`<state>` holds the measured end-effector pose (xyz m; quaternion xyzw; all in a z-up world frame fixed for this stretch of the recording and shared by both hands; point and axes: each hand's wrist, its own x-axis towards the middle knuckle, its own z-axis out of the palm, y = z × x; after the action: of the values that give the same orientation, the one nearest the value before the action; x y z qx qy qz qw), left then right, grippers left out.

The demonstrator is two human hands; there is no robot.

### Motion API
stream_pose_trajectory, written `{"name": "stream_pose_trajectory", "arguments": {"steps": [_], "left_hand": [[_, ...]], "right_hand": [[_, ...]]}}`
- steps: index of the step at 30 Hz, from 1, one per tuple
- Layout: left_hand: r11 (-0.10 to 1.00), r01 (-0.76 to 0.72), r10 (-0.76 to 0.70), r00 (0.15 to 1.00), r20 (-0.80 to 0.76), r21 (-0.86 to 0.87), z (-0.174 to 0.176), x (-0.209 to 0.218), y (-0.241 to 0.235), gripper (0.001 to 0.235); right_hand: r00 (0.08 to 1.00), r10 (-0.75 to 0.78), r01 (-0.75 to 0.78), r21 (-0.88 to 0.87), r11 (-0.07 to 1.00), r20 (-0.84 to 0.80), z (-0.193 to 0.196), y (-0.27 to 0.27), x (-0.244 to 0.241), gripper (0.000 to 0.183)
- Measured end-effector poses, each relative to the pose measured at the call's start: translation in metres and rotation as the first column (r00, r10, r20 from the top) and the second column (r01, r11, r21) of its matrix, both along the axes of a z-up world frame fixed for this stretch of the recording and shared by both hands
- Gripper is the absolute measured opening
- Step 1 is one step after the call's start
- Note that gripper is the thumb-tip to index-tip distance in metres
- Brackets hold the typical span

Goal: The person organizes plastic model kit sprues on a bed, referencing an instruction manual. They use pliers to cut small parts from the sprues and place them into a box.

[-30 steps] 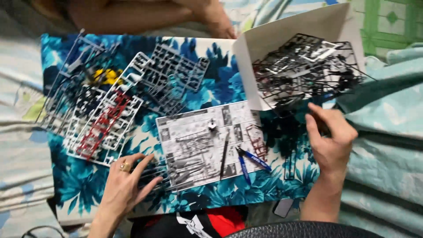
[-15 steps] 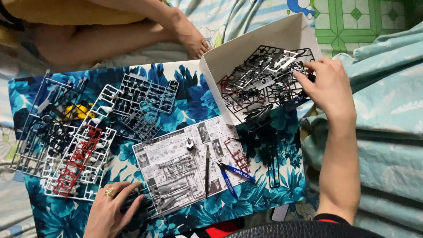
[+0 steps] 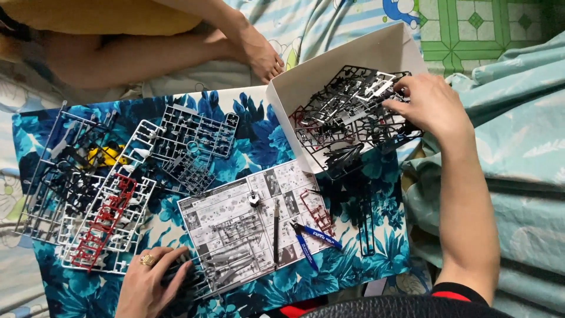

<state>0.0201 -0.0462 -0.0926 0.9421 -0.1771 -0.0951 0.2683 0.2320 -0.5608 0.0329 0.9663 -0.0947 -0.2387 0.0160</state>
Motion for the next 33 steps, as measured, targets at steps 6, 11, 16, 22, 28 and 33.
{"name": "stream_pose_trajectory", "arguments": {"steps": [6, 11, 16, 22, 28, 33], "left_hand": [[0.999, -0.015, 0.015, 1.0, -0.003, -0.043, 0.002, 0.002, -0.003, 0.034], [0.998, -0.036, 0.037, 0.999, 0.01, -0.048, -0.001, 0.001, -0.003, 0.032], [0.999, -0.04, 0.041, 0.999, 0.02, -0.037, 0.006, 0.003, -0.007, 0.027], [0.999, -0.03, 0.03, 0.999, 0.031, -0.027, 0.004, 0.001, -0.006, 0.029], [0.997, -0.055, 0.056, 0.998, 0.018, -0.048, 0.004, -0.002, -0.004, 0.032], [0.939, -0.201, 0.222, 0.974, 0.047, -0.279, 0.028, -0.003, -0.014, 0.022]], "right_hand": [[0.975, 0.08, -0.085, 0.014, 0.996, 0.208, 0.01, -0.007, 0.011, 0.041], [0.903, 0.074, -0.165, 0.183, 0.969, 0.422, -0.011, -0.016, 0.028, 0.022], [0.838, 0.013, -0.288, 0.422, 0.86, 0.546, 0.007, 0.002, 0.031, 0.015], [0.833, 0.085, -0.334, 0.374, 0.865, 0.547, 0.046, -0.003, 0.017, 0.011], [0.858, -0.052, -0.288, 0.562, 0.775, 0.511, 0.084, -0.001, -0.023, 0.025], [0.927, -0.066, -0.293, 0.821, 0.491, 0.37, 0.063, 0.032, -0.055, 0.023]]}}
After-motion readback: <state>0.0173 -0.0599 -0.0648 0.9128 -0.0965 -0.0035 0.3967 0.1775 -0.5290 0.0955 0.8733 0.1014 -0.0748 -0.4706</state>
